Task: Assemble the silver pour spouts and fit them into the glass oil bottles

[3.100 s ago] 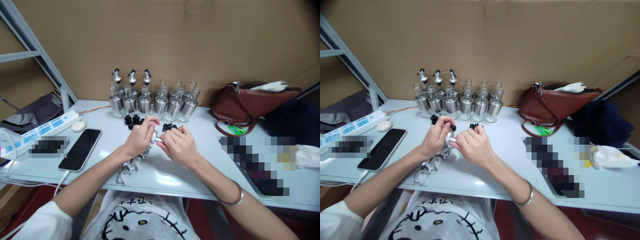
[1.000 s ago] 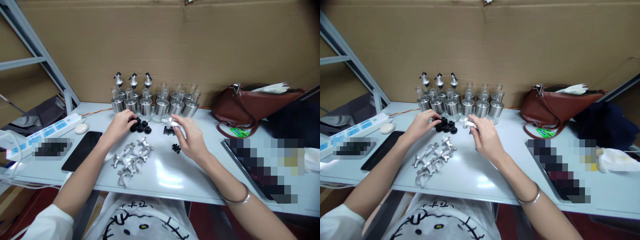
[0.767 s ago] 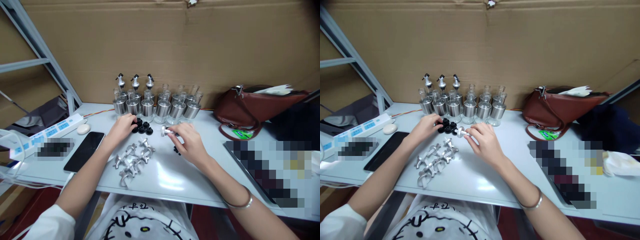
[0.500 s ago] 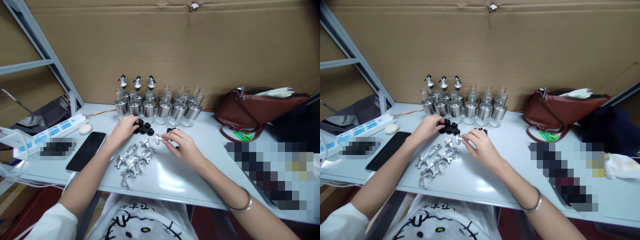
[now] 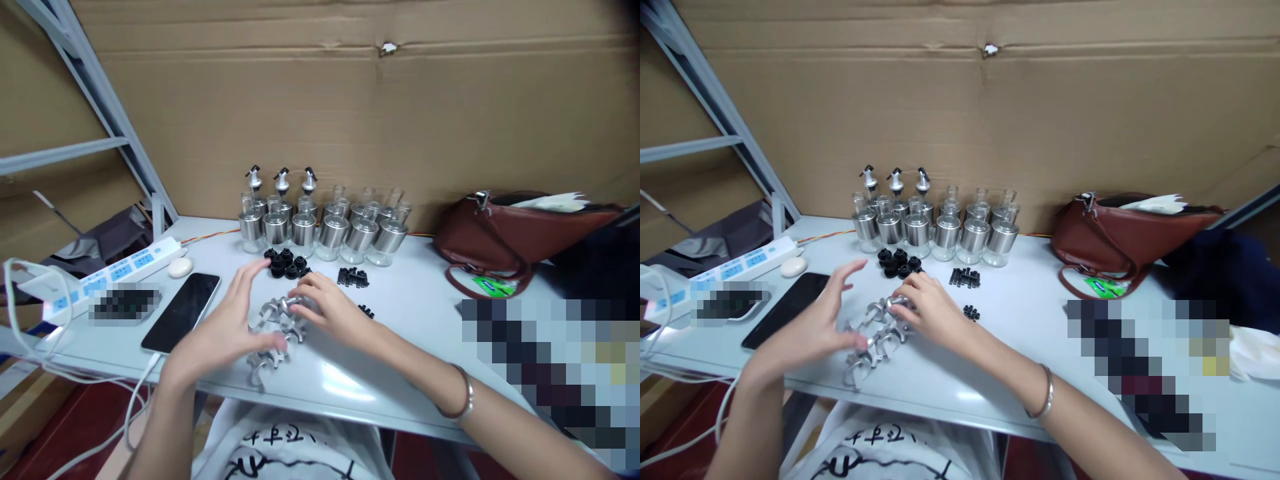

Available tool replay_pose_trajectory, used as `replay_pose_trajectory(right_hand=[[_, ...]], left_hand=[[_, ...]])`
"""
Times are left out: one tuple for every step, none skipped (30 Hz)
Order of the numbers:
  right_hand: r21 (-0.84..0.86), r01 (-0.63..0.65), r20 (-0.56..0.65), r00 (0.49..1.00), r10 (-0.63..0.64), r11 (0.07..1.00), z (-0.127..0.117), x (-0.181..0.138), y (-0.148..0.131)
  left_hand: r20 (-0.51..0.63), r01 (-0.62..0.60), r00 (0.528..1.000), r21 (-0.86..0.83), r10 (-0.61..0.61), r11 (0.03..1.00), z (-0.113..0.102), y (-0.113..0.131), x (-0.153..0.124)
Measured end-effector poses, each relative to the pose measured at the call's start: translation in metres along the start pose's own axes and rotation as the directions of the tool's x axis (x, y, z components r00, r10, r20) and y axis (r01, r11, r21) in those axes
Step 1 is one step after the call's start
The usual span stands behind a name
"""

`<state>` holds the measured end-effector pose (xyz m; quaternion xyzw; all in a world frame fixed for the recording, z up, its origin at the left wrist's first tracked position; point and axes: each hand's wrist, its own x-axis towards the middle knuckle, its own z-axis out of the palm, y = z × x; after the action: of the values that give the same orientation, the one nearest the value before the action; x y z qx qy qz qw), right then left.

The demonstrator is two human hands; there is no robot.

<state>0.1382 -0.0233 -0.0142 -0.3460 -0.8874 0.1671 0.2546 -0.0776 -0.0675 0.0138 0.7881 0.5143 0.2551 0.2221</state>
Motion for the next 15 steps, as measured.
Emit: replay_pose_trajectory(right_hand=[[0.057, -0.034, -0.01, 0.999, 0.034, 0.998, 0.002, -0.001, -0.001], [0.117, -0.068, -0.013, 0.997, 0.07, 0.991, 0.004, -0.003, -0.002], [0.174, -0.101, -0.003, 0.995, 0.103, 0.98, 0.006, -0.005, -0.003], [0.223, -0.132, 0.02, 0.991, 0.131, 0.966, 0.008, -0.006, -0.004], [0.265, -0.16, 0.052, 0.987, 0.152, 0.951, 0.011, -0.007, -0.005], [0.299, -0.186, 0.082, 0.982, 0.169, 0.936, 0.013, -0.008, -0.005], [0.327, -0.208, 0.106, 0.977, 0.183, 0.922, 0.016, -0.008, -0.005], [0.349, -0.222, 0.126, 0.974, 0.19, 0.91, 0.018, -0.008, -0.006], [0.364, -0.232, 0.142, 0.971, 0.192, 0.902, 0.02, -0.008, -0.006], [0.372, -0.239, 0.154, 0.969, 0.194, 0.897, 0.022, -0.008, -0.006], [0.375, -0.245, 0.161, 0.967, 0.197, 0.894, 0.024, -0.008, -0.005], [0.374, -0.249, 0.162, 0.966, 0.201, 0.894, 0.025, -0.009, -0.005], [0.371, -0.25, 0.158, 0.966, 0.204, 0.894, 0.027, -0.009, -0.004], [0.367, -0.249, 0.15, 0.967, 0.207, 0.896, 0.028, -0.009, -0.003], [0.361, -0.245, 0.14, 0.968, 0.208, 0.9, 0.028, -0.009, -0.003]], left_hand=[[0.049, 0.026, 0.998, -0.016, -0.025, 1.0, 0.006, -0.004, -0.012], [0.116, 0.047, 0.992, -0.021, -0.044, 0.999, 0.011, -0.009, -0.022], [0.17, 0.055, 0.984, -0.022, -0.05, 0.998, 0.016, -0.014, -0.028], [0.209, 0.068, 0.976, -0.015, -0.064, 0.998, 0.021, -0.018, -0.032], [0.237, 0.08, 0.968, -0.008, -0.076, 0.997, 0.024, -0.021, -0.033], [0.257, 0.091, 0.963, -0.002, -0.087, 0.996, 0.026, -0.023, -0.032], [0.269, 0.103, 0.958, 0.001, -0.1, 0.995, 0.027, -0.024, -0.029], [0.275, 0.118, 0.955, -0.001, -0.113, 0.993, 0.029, -0.023, -0.026], [0.274, 0.132, 0.953, -0.005, -0.126, 0.991, 0.03, -0.021, -0.022], [0.264, 0.145, 0.955, -0.011, -0.137, 0.989, 0.031, -0.019, -0.019], [0.246, 0.153, 0.958, -0.013, -0.145, 0.988, 0.033, -0.016, -0.016], [0.22, 0.154, 0.964, -0.011, -0.148, 0.988, 0.036, -0.014, -0.013], [0.193, 0.148, 0.97, -0.003, -0.145, 0.989, 0.038, -0.011, -0.011], [0.164, 0.141, 0.976, 0.008, -0.141, 0.99, 0.041, -0.009, -0.009], [0.14, 0.136, 0.981, 0.016, -0.137, 0.991, 0.043, -0.008, -0.007]])
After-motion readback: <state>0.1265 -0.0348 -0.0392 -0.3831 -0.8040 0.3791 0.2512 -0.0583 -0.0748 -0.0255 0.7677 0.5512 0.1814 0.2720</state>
